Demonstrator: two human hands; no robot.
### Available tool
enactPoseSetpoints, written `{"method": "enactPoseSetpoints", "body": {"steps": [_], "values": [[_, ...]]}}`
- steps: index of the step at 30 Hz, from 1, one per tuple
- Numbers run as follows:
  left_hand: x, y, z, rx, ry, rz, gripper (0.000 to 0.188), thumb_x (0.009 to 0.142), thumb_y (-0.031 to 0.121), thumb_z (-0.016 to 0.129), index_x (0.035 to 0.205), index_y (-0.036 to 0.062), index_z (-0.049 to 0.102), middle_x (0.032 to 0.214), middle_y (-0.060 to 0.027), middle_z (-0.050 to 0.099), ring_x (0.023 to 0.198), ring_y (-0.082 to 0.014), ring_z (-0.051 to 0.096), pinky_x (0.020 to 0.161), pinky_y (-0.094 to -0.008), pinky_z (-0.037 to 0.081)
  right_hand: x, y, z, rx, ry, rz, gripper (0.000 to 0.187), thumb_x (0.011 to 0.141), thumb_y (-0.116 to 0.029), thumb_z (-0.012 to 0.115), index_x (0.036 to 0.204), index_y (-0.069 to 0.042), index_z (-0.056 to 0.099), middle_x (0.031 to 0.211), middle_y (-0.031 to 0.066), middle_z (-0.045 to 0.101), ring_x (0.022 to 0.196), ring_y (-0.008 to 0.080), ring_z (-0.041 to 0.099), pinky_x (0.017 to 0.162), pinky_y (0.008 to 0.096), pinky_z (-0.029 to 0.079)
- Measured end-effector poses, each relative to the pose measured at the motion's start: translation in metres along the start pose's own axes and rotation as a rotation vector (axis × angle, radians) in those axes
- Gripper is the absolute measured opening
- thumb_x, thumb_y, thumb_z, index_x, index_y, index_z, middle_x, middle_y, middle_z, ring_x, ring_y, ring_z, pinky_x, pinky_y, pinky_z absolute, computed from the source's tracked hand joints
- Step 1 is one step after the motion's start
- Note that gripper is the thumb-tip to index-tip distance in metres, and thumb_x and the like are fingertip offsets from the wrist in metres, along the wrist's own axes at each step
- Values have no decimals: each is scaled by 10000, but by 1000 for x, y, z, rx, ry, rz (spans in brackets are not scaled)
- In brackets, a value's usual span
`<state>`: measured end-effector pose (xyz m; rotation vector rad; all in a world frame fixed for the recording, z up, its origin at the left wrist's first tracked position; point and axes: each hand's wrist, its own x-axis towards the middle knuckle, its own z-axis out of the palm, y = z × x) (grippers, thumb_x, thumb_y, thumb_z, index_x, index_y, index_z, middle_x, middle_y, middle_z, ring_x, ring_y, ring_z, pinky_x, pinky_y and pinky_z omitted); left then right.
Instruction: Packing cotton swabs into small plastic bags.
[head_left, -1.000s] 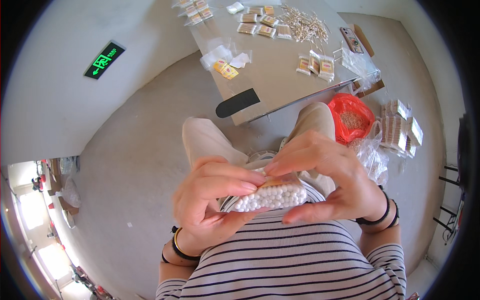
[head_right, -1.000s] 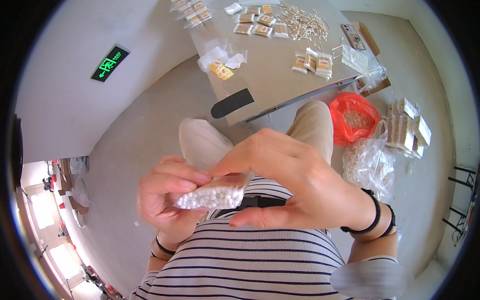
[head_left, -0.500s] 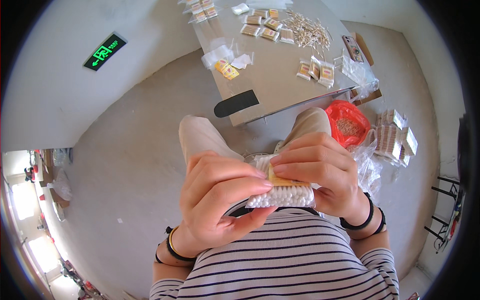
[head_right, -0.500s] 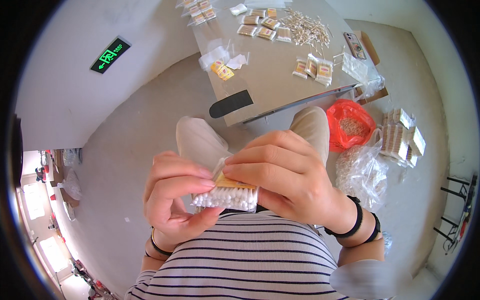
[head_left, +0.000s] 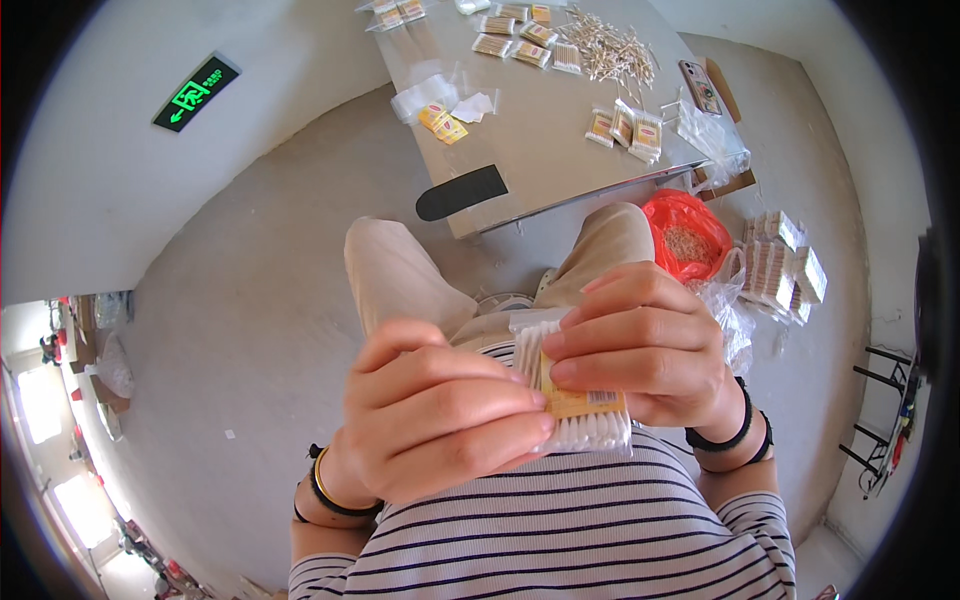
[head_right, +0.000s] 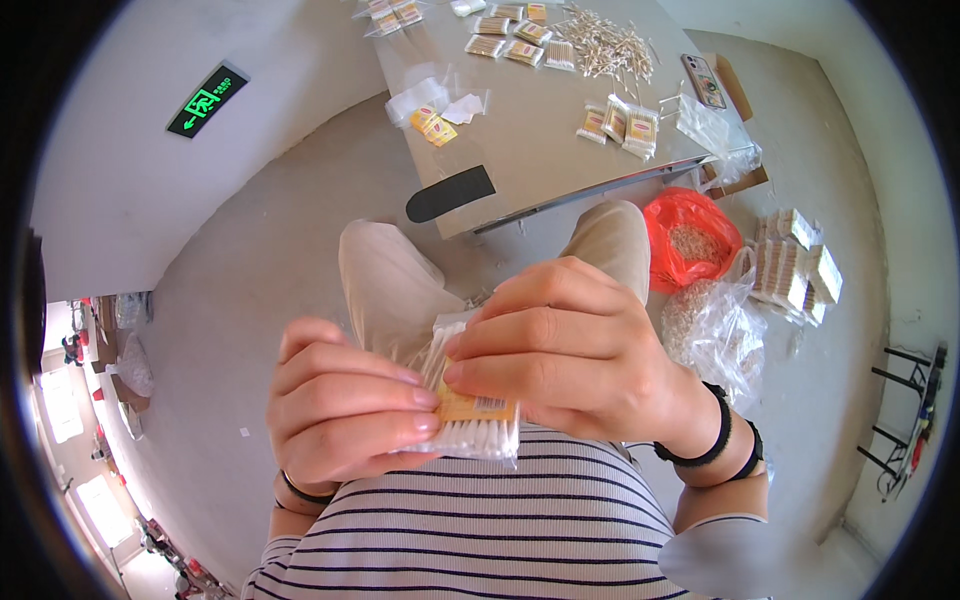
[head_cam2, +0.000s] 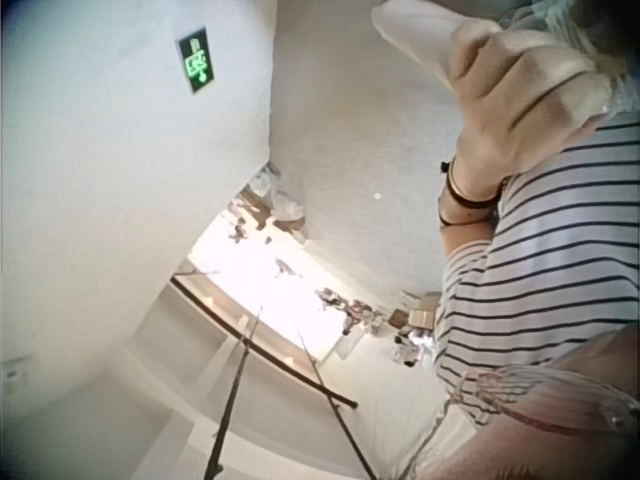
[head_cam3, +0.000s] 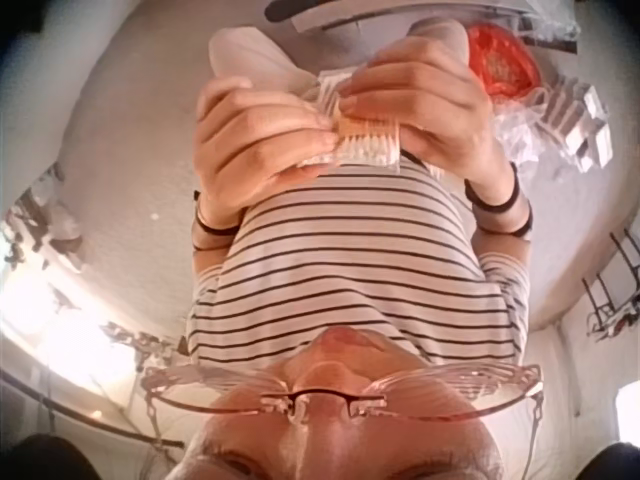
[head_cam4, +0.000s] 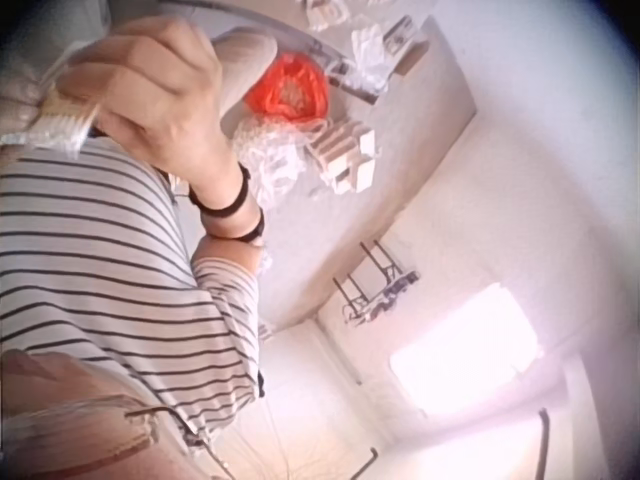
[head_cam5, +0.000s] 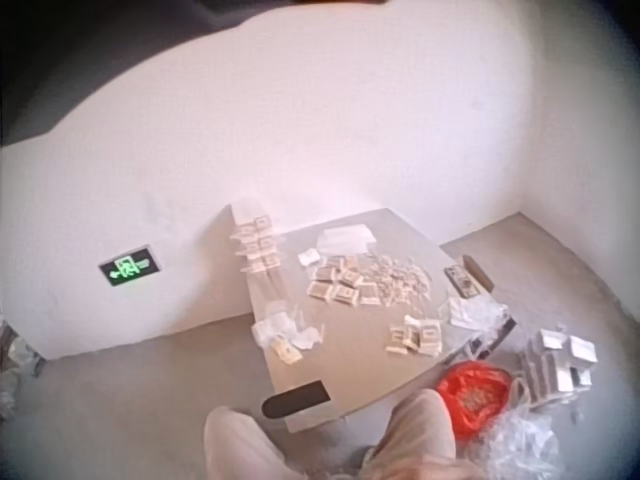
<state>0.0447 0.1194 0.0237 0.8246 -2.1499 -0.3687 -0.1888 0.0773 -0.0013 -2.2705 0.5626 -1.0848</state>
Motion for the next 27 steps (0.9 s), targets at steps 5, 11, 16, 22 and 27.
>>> {"method": "enactPoseSetpoints", "body": {"steps": [5,11,16,22,27], "values": [[-6,-2,13,-6,168,51,195,779,166,765,940,167,656,938,56,708,846,-107,657,720,-285,425,2,-2,2,-42,77,-102,266,731,-121,729,997,-119,737,1043,32,700,932,217,645,835,373,529],[-11,-5,16,135,227,79,188,797,138,724,948,178,619,976,46,686,861,-131,646,750,-295,435,-5,-4,10,-63,188,-125,327,688,-123,779,1006,-180,737,1086,17,637,993,211,599,837,378,514],[-14,3,8,235,175,79,195,790,141,719,952,199,626,988,63,655,891,-114,623,760,-299,437,-8,-4,13,-72,221,-127,335,681,-133,802,997,-212,729,1073,4,623,991,204,583,838,371,502],[-15,11,6,302,93,37,230,834,194,723,991,251,565,1017,85,566,886,-98,567,818,-333,428,-8,-3,17,-57,236,-111,337,688,-140,807,1005,-217,721,1072,1,621,983,207,586,827,370,499],[-16,11,9,317,90,47,237,844,196,722,1004,250,557,1016,90,562,879,-91,559,818,-329,425,-9,-1,17,-62,219,-95,333,702,-150,799,1018,-213,714,1062,7,619,972,213,588,810,368,496]]}}
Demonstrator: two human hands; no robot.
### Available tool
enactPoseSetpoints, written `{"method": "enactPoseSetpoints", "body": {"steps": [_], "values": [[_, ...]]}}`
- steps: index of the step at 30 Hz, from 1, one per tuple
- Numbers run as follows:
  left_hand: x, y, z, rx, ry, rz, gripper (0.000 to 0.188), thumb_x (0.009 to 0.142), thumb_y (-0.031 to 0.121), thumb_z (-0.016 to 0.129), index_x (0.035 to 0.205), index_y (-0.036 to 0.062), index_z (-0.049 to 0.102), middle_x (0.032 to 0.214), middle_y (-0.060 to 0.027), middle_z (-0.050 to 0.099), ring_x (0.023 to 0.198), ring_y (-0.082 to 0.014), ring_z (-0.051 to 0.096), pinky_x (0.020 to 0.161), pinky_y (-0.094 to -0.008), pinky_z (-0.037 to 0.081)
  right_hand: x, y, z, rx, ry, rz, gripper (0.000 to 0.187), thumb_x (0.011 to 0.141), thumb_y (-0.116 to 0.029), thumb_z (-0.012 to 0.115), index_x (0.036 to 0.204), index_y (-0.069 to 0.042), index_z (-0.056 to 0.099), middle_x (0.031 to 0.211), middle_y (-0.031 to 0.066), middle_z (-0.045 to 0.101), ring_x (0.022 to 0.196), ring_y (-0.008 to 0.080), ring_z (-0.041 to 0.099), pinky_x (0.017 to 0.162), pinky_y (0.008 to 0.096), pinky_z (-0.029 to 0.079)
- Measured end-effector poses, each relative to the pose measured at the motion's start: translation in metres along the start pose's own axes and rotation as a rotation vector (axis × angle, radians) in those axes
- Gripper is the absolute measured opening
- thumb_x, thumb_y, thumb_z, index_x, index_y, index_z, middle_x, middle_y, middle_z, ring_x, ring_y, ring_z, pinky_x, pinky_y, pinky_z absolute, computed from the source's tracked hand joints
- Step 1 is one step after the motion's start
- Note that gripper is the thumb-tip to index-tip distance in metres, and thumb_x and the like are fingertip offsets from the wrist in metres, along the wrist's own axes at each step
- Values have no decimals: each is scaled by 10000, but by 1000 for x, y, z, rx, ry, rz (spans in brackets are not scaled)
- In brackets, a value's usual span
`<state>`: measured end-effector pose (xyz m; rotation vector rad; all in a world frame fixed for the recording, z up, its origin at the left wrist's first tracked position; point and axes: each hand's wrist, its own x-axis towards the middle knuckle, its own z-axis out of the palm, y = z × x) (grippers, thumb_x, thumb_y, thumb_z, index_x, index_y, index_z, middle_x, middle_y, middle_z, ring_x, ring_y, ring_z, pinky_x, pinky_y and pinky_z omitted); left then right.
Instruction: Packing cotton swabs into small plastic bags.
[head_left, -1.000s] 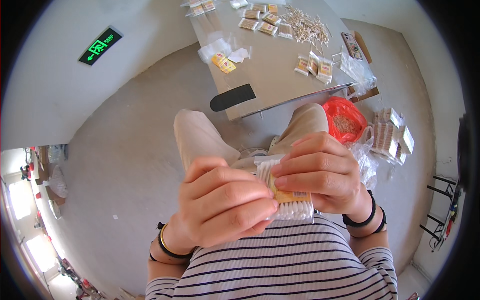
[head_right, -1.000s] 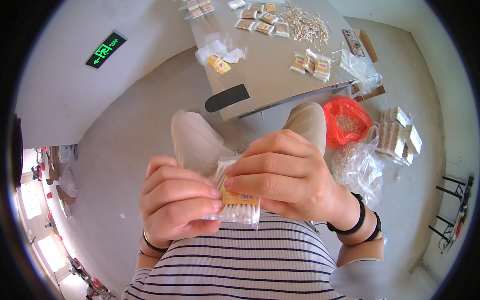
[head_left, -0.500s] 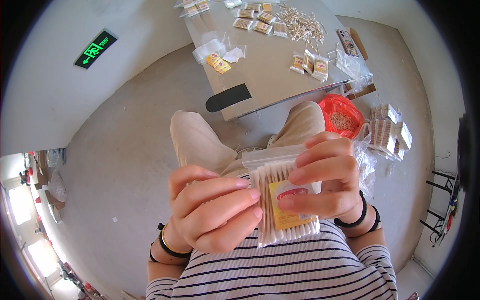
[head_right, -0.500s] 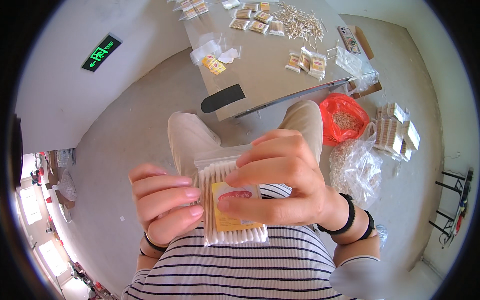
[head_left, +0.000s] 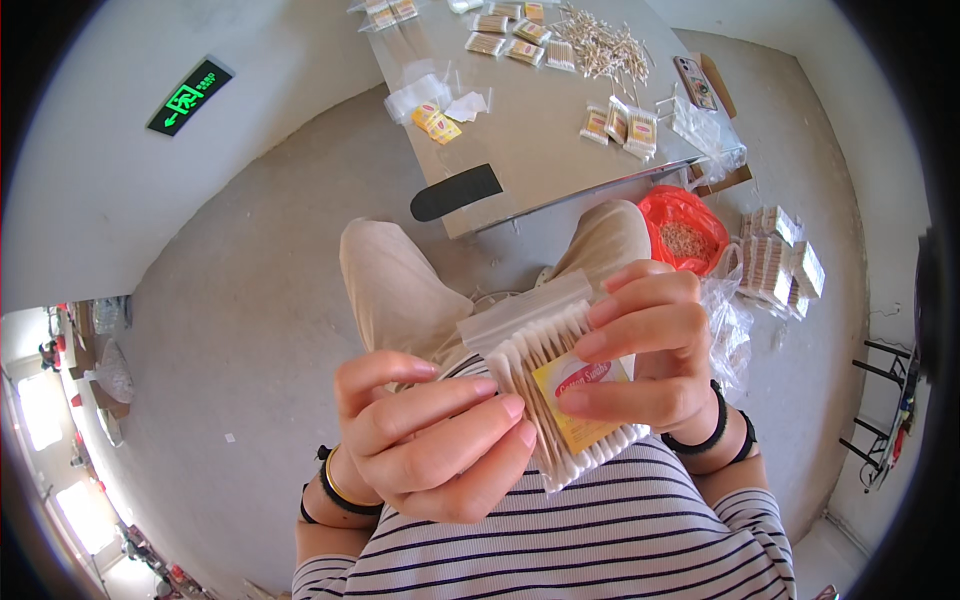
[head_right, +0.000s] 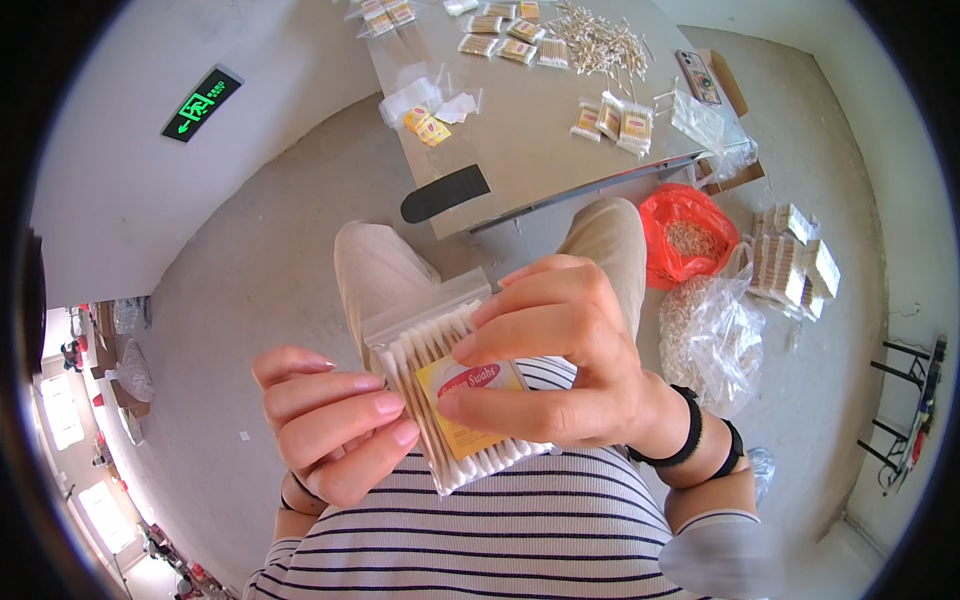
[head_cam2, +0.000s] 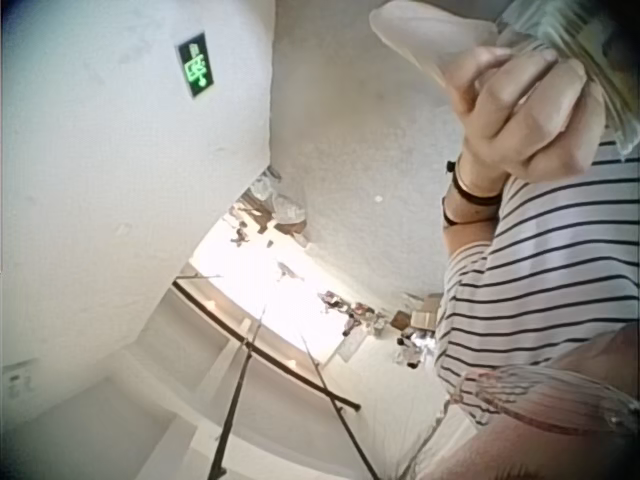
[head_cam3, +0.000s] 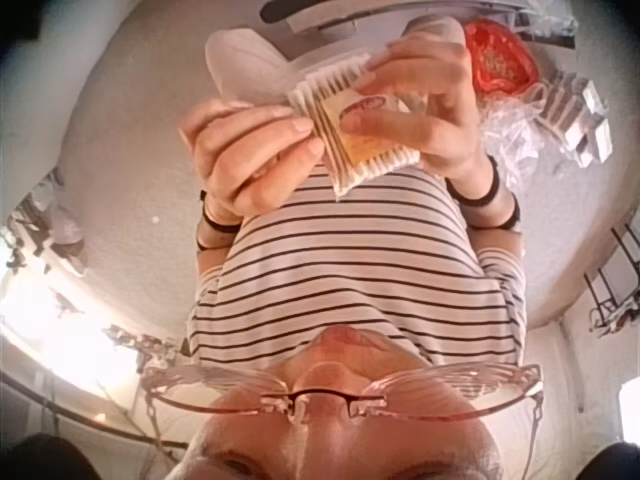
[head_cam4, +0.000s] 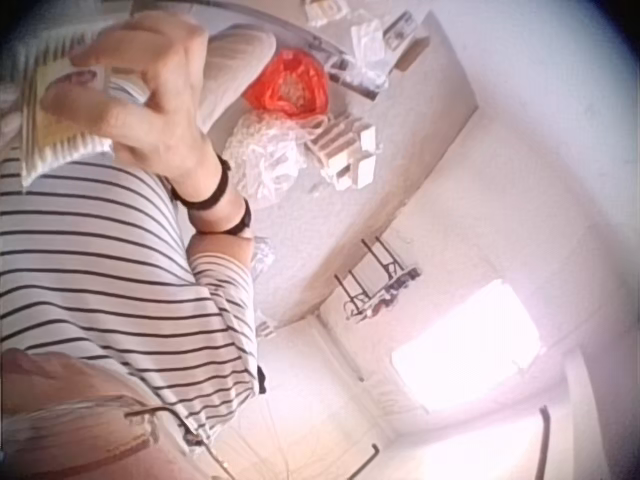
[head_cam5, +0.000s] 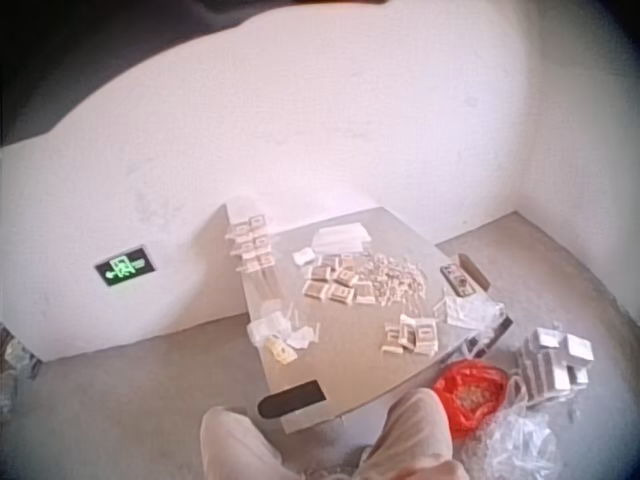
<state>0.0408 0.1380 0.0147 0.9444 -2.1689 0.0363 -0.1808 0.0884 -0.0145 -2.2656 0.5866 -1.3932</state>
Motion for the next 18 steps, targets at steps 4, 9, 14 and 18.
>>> {"method": "enactPoseSetpoints", "body": {"steps": [4,9,14,18], "values": [[1,1,0,-8,-10,-20,227,852,193,717,1001,252,555,1015,92,561,879,-88,557,817,-328,423,0,3,2,-14,21,-20,324,707,-141,788,1015,-209,715,1062,15,613,966,215,587,800,366,496],[2,1,-1,-7,-22,8,208,862,215,713,988,267,557,1018,102,552,897,-78,549,825,-321,415,0,2,2,-50,34,-20,327,702,-128,776,1014,-209,716,1060,15,605,956,214,586,785,363,498],[0,2,0,-7,6,56,205,832,220,728,983,268,598,1015,117,569,932,-56,556,824,-301,413,-1,5,3,-95,37,-49,350,681,-129,779,1015,-208,716,1048,11,602,952,208,579,778,356,501],[-2,3,4,-26,80,101,181,821,207,709,977,262,634,1017,126,604,947,-46,573,816,-285,417,-1,5,3,-106,39,-67,346,682,-134,779,1014,-206,714,1046,10,602,954,207,577,778,353,502]]}}
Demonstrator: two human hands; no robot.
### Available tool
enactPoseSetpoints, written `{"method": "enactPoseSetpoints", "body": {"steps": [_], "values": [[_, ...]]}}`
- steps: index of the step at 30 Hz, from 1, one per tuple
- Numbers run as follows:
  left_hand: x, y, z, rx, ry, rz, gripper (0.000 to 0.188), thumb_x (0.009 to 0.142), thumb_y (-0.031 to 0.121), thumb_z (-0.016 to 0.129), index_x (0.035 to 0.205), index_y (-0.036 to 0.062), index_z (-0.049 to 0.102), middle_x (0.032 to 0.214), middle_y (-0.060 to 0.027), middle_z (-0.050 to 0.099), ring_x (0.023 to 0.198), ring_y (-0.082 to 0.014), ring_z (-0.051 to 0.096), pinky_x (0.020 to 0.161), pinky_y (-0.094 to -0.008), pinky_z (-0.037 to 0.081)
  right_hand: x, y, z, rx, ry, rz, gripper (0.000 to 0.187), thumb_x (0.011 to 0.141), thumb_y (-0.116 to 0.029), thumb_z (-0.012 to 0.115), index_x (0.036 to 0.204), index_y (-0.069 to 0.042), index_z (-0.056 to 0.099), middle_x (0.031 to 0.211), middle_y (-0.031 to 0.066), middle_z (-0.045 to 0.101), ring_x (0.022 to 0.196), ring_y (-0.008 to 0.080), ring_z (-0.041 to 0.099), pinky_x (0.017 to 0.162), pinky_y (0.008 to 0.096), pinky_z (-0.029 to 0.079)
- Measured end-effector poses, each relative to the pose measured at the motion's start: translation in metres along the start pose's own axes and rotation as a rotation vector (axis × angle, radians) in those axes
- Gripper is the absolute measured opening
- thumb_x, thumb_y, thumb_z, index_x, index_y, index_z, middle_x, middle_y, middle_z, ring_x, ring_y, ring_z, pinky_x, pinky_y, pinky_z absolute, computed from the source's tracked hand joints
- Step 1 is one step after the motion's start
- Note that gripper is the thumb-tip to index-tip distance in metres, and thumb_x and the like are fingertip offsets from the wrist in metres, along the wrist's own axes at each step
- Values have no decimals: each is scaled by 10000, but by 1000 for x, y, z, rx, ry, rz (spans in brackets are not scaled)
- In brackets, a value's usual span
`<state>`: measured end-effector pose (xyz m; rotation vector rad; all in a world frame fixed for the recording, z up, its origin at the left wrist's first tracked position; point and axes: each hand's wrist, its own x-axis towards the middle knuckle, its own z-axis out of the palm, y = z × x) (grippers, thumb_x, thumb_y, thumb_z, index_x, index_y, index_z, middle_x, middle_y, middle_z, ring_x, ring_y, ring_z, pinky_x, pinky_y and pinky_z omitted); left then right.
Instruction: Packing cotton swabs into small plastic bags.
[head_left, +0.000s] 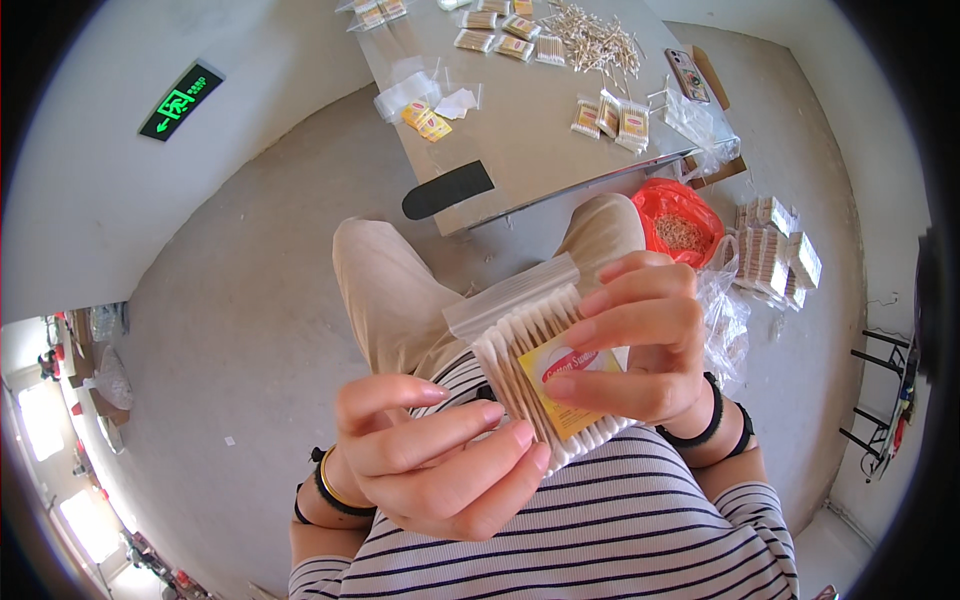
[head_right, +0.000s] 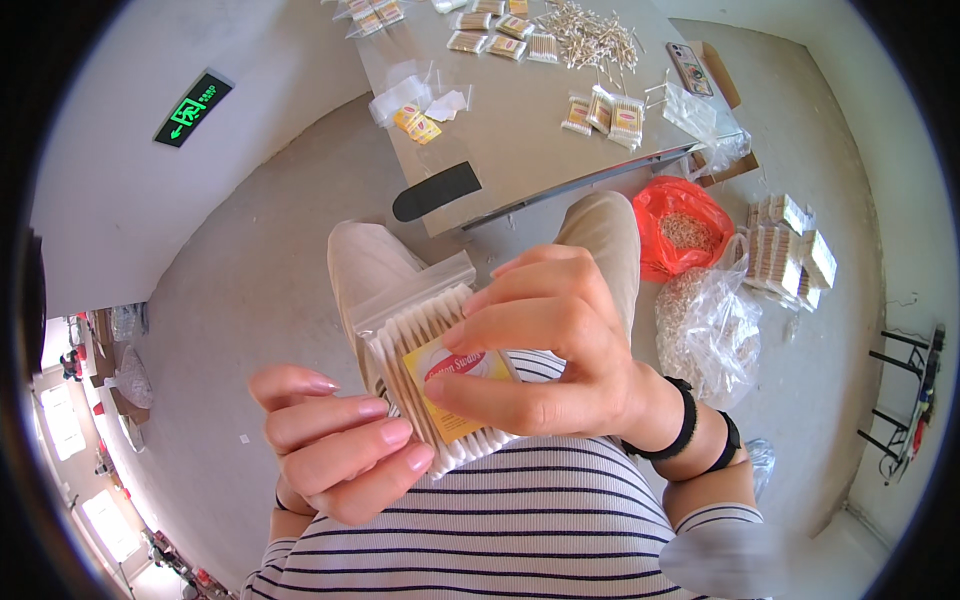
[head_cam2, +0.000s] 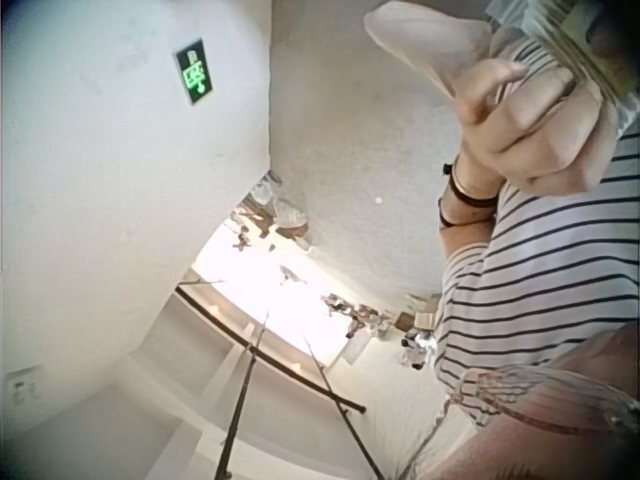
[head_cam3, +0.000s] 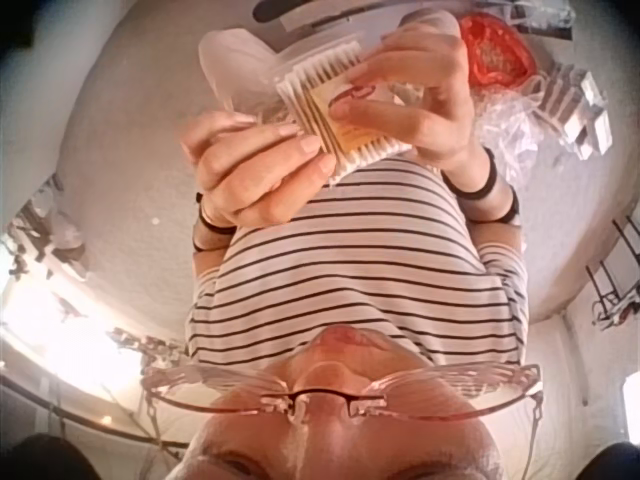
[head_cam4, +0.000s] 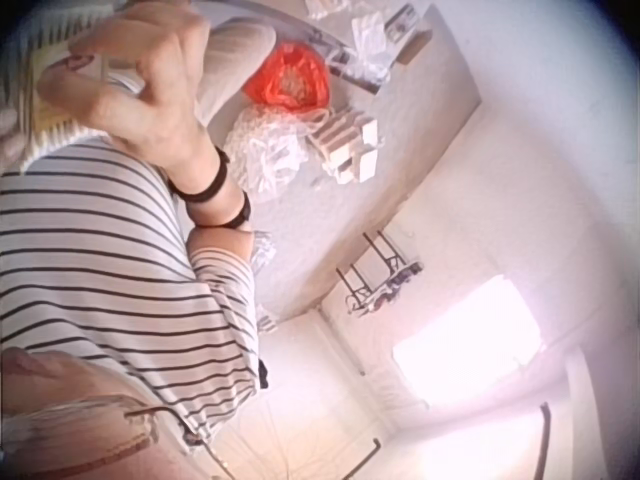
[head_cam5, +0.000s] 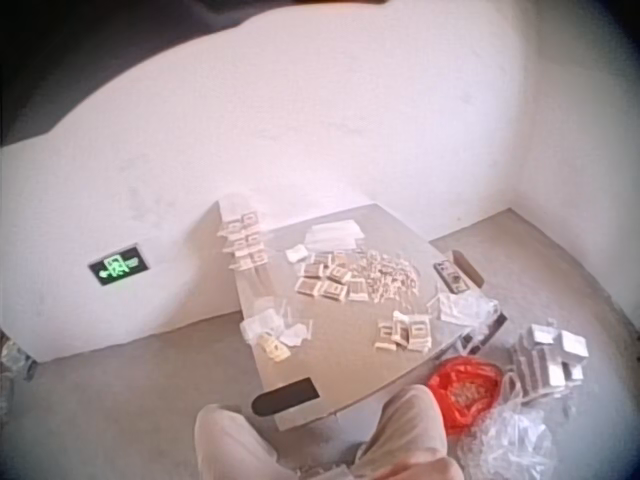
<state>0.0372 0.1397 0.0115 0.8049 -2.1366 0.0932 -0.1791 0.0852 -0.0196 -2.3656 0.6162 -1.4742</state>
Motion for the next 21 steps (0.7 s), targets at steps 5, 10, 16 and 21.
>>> {"method": "enactPoseSetpoints", "body": {"steps": [5,10,16,21], "values": [[0,-1,2,-23,-12,15,188,806,201,713,974,262,653,1011,122,604,940,-47,571,815,-283,416,0,1,0,-24,9,-31,353,664,-138,788,1002,-207,714,1051,5,606,963,203,578,783,352,507],[-1,-2,4,-38,-2,22,176,790,200,714,952,257,674,997,116,609,926,-53,565,805,-282,419,-1,1,1,-42,3,-39,357,645,-142,798,987,-210,720,1051,1,608,969,196,577,784,346,511],[-3,-2,6,-58,-5,3,180,769,190,719,933,252,677,985,111,613,907,-55,560,810,-286,426,-1,1,2,-50,8,-36,362,628,-138,800,975,-212,727,1036,-8,611,959,189,579,774,334,510],[-3,-4,5,-99,-15,-11,179,764,182,724,923,245,668,992,110,612,880,-63,568,819,-286,428,2,2,3,-58,11,-43,366,601,-138,791,955,-205,726,1013,-12,615,925,188,580,762,329,504]]}}
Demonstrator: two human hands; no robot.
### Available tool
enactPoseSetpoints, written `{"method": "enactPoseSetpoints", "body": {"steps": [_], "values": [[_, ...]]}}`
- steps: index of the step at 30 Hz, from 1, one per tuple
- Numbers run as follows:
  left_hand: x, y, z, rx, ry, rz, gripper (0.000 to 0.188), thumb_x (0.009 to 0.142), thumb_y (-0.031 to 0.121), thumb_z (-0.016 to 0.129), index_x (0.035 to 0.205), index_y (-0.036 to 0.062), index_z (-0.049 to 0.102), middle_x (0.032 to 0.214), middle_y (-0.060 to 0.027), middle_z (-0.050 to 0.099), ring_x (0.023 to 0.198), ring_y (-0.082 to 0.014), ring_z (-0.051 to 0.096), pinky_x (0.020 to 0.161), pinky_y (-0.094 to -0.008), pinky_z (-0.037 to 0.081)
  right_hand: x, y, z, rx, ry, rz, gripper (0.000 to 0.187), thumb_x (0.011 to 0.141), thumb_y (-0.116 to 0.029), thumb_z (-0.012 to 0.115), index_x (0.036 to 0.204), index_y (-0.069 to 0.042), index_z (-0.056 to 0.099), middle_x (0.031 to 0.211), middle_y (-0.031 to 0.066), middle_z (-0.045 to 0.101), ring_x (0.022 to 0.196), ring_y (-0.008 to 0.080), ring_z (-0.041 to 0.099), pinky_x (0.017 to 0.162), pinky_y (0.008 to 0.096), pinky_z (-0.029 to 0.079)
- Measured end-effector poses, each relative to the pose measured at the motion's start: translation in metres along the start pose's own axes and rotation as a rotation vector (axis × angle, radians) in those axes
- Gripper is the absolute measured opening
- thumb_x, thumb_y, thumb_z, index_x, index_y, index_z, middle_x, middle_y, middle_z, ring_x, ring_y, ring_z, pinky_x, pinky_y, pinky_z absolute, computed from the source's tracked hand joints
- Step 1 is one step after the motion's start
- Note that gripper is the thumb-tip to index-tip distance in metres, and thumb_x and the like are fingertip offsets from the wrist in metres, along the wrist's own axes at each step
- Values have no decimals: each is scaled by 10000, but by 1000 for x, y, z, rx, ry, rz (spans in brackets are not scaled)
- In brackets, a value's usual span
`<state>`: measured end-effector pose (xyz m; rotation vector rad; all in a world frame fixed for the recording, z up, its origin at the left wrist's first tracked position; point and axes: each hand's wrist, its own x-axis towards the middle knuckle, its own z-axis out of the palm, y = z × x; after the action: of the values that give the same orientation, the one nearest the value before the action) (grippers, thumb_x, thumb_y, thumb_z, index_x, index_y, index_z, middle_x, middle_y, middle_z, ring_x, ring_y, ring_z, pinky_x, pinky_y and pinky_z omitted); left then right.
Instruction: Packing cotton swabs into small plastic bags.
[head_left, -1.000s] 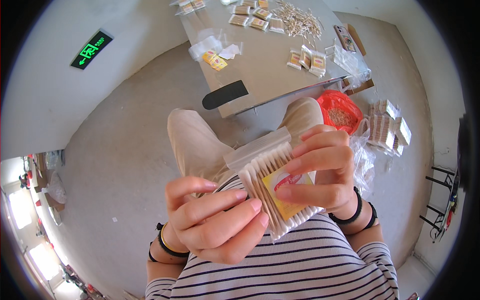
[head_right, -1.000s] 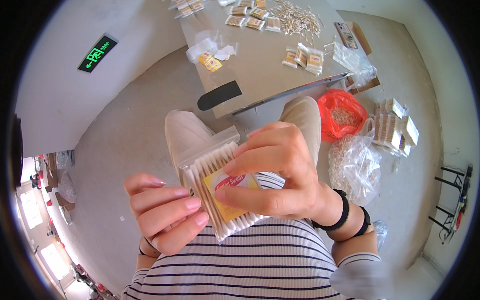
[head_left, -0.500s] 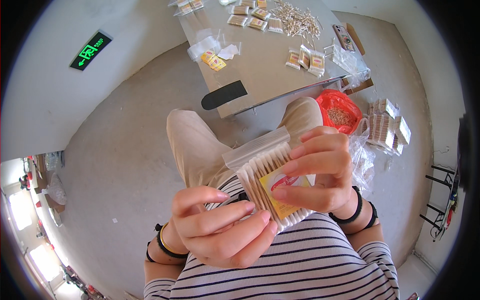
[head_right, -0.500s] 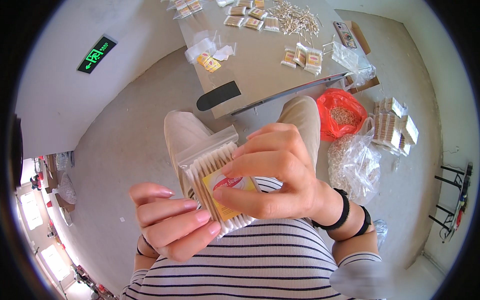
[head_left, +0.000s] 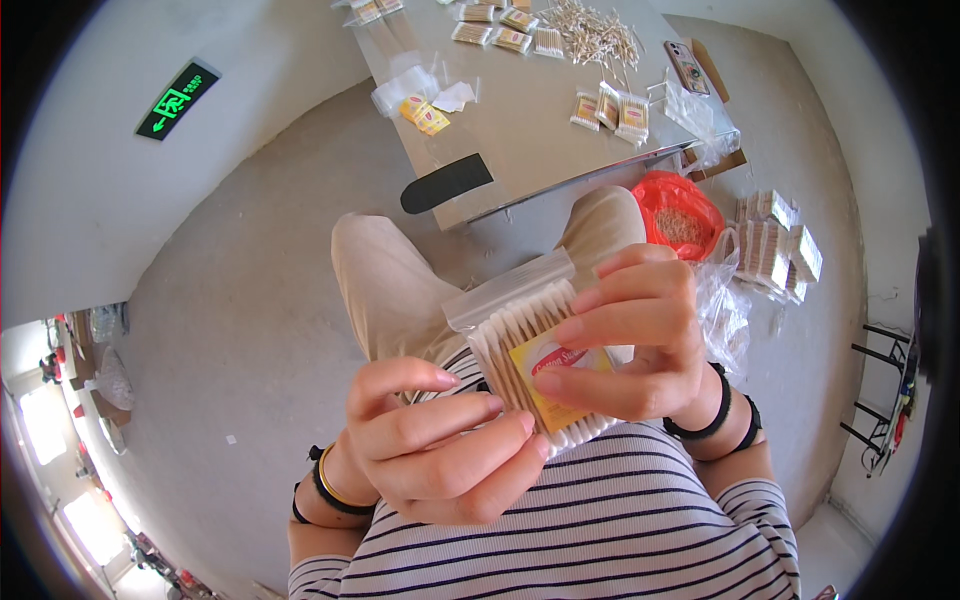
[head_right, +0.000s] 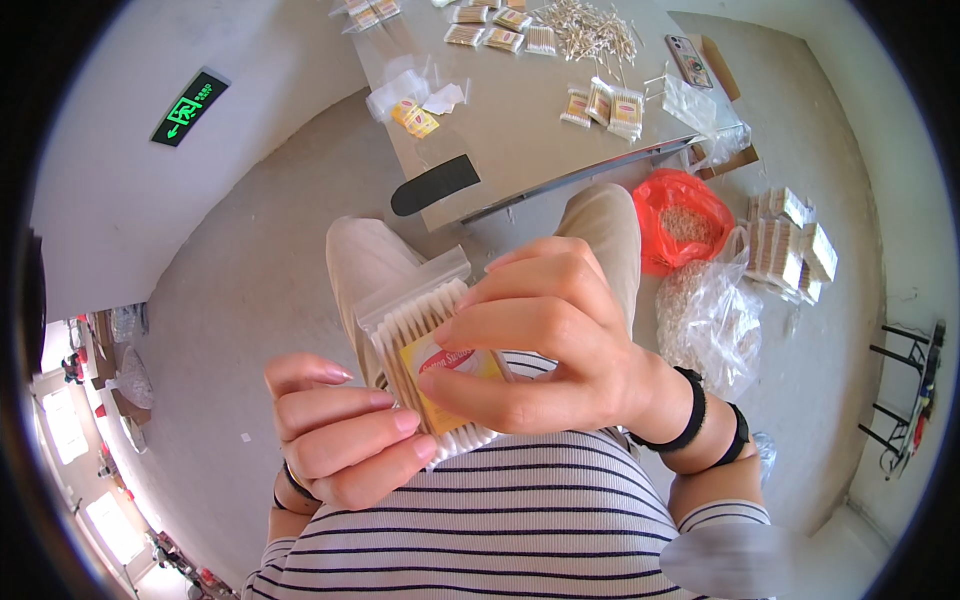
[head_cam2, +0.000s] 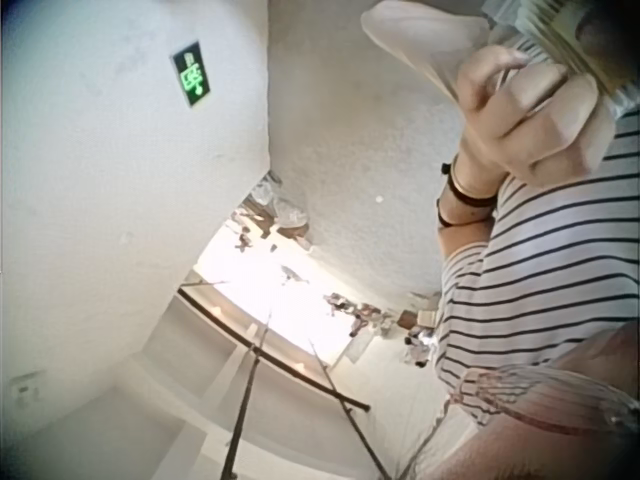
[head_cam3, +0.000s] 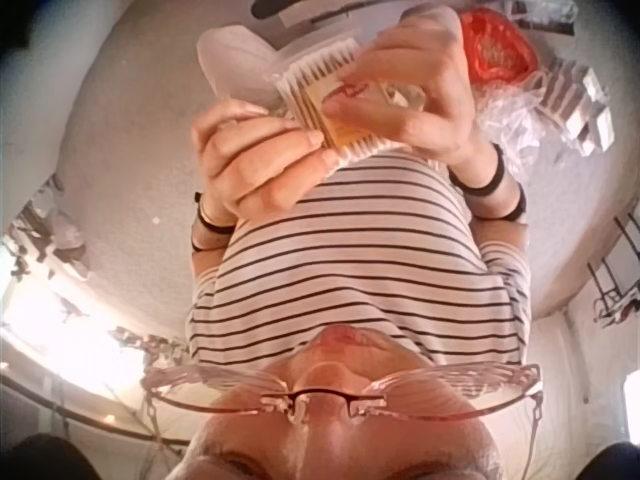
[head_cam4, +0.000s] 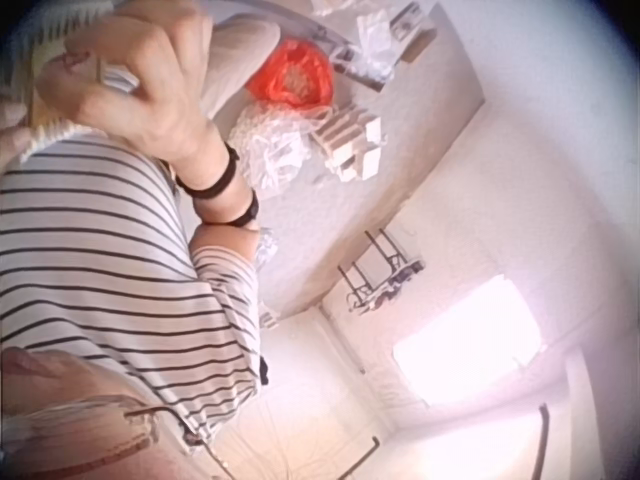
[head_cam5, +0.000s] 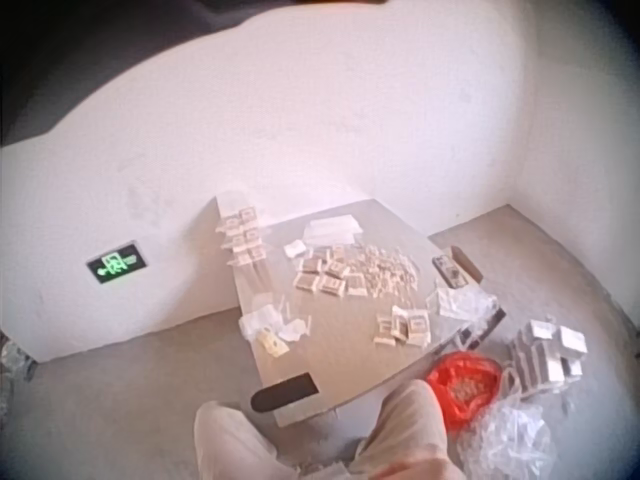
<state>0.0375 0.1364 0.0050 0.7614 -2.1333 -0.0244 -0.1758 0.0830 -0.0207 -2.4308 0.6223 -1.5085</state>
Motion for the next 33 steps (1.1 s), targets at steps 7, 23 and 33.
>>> {"method": "enactPoseSetpoints", "body": {"steps": [7,23,33], "values": [[1,-12,5,-126,37,-53,178,738,176,754,896,203,677,924,86,637,811,-97,583,756,-299,452,4,2,-5,114,-139,81,319,620,-157,739,938,-175,720,996,-6,608,908,210,577,756,336,475],[7,-28,11,-544,-258,-162,300,628,177,873,839,175,659,836,61,612,691,-152,533,704,-334,422,1,4,-12,449,-448,298,288,666,-95,765,942,-128,691,983,5,603,975,252,569,833,372,439],[7,-21,-2,-486,-318,-192,264,676,275,854,853,208,670,844,104,656,724,-112,567,729,-312,411,-2,-1,-17,402,-446,279,311,650,-92,740,955,-129,691,984,2,610,965,245,584,820,378,450]]}}
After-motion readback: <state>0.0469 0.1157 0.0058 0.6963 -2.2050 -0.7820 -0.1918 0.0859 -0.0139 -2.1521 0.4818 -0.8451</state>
